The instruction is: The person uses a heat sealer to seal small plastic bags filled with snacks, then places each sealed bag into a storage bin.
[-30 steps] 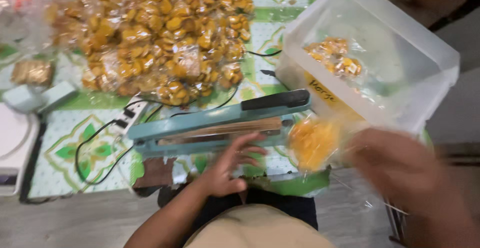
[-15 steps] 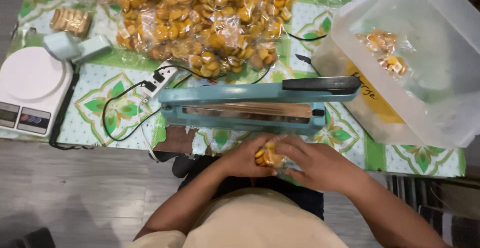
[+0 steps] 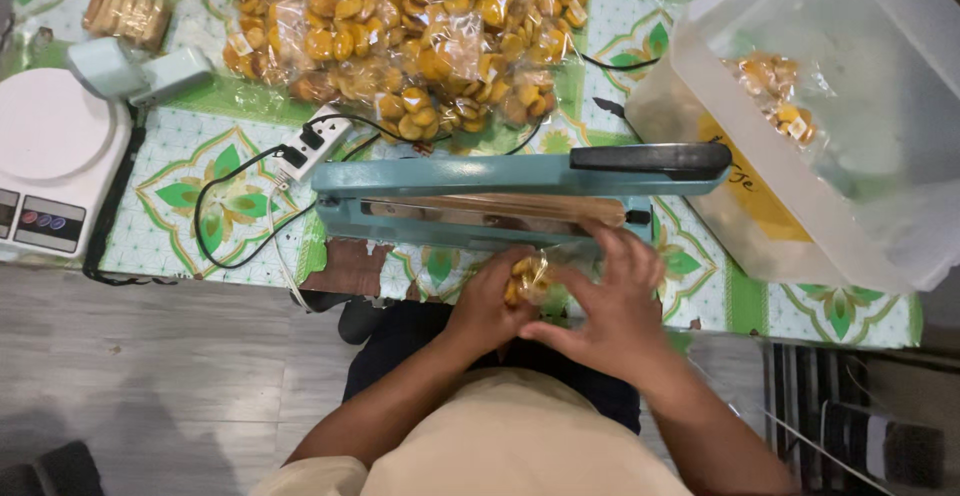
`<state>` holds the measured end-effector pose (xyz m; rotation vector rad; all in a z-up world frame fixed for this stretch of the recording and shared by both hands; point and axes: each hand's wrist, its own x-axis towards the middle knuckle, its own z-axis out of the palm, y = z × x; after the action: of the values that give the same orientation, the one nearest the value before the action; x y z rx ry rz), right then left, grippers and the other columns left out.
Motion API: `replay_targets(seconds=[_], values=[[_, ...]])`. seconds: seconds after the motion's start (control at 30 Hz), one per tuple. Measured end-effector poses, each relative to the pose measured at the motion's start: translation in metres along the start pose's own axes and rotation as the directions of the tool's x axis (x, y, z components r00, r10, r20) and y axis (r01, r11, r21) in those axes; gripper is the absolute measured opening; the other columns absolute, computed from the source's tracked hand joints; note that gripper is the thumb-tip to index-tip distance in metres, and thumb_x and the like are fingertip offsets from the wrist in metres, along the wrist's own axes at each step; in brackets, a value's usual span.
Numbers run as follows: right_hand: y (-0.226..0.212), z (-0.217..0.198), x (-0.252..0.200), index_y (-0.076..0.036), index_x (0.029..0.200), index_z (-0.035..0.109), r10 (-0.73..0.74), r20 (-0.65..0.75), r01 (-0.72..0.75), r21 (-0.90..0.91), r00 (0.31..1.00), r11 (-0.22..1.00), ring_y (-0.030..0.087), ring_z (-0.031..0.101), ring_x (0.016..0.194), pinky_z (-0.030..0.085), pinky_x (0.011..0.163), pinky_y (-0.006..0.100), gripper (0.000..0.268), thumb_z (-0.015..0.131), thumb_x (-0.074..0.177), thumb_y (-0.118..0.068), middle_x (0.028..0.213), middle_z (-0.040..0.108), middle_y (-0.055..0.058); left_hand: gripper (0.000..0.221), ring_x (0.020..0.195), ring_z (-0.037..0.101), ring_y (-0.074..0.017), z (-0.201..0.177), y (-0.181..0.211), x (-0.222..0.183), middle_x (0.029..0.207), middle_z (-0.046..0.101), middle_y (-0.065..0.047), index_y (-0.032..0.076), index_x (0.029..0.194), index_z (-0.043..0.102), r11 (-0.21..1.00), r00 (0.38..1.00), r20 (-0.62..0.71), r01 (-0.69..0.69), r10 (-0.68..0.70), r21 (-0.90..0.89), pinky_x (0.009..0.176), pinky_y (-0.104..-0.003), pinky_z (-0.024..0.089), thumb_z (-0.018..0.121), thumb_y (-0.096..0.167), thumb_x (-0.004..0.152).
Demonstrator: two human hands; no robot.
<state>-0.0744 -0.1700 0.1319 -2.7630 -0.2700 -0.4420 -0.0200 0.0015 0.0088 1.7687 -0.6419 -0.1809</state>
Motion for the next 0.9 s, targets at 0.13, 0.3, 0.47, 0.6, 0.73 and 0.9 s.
replay_targets(seconds=[0.13,0.3,0.47,0.6,0.73,0.9], values=[[-0.002,0.025,-0.009,-0.015,0.102,0.073,0.114,-0.065,-0.113,0.02,0.991,0.993,0.048,0.031,0.137,0.021,0.11,0.06,0.057,0.087,0.065,-0.056,0.152,0.037,0.025,0.08,0.121,0.062,-0.0426,0.002,0.005,-0.001,0.133,0.063,-0.021,0.006,0.145,0.049,0.997,0.998,-0.021,-0.053,0.054,0.062,0.1,-0.046,0.053,0.082,0.012,0.073],[0.009,0.036,-0.009,-0.015,0.091,0.075,0.171,0.084,-0.191,0.451,0.982,0.872,0.04,0.039,0.144,0.028,0.119,0.054,0.022,0.086,0.078,-0.029,0.152,0.048,0.018,0.074,0.116,0.063,-0.043,0.007,0.003,0.0,0.129,0.064,-0.021,0.006,0.136,0.053,0.99,0.997,-0.031,-0.068,0.072,0.126,0.097,-0.047,0.053,0.084,0.013,0.07],[0.026,0.014,0.0,-0.01,0.095,0.07,0.179,0.176,-0.251,0.685,0.968,0.684,0.036,0.042,0.143,0.031,0.121,0.048,0.025,0.085,0.082,-0.025,0.145,0.048,0.018,0.065,0.11,0.069,-0.036,0.006,-0.004,0.002,0.122,0.068,-0.017,0.007,0.132,0.056,1.0,0.998,0.057,0.005,-0.005,-0.008,0.093,-0.042,0.056,0.086,0.018,0.076],[0.036,-0.024,0.012,-0.006,0.109,0.073,-0.074,0.217,-0.023,0.411,0.973,0.911,0.04,0.044,0.129,0.036,0.105,0.052,0.051,0.089,0.069,-0.032,0.136,0.049,0.023,0.069,0.107,0.071,-0.0263,-0.002,-0.008,0.005,0.118,0.07,-0.012,0.008,0.135,0.057,0.987,0.986,0.167,0.049,-0.023,-0.155,0.093,-0.037,0.057,0.087,0.02,0.075],[0.034,-0.043,0.021,-0.009,0.088,0.072,-0.172,0.331,0.057,0.331,0.928,0.942,0.033,0.065,0.103,0.05,0.086,0.046,0.015,0.081,0.078,-0.017,0.105,0.069,0.01,0.069,0.11,0.07,-0.0202,-0.01,-0.019,0.004,0.122,0.071,-0.009,0.008,0.14,0.057,0.97,0.94,0.335,0.026,0.058,-0.242,0.098,-0.034,0.056,0.086,0.02,0.077],[0.021,-0.048,0.025,-0.006,0.087,0.071,-0.226,0.345,0.079,0.391,0.911,0.917,0.033,0.066,0.08,0.051,0.07,0.043,0.012,0.078,0.079,-0.012,0.083,0.067,0.009,0.063,0.12,0.065,-0.0196,-0.008,-0.029,0.006,0.13,0.067,-0.008,0.007,0.141,0.058,0.903,0.915,0.387,0.063,0.118,-0.425,0.106,-0.035,0.052,0.081,0.035,0.089]])
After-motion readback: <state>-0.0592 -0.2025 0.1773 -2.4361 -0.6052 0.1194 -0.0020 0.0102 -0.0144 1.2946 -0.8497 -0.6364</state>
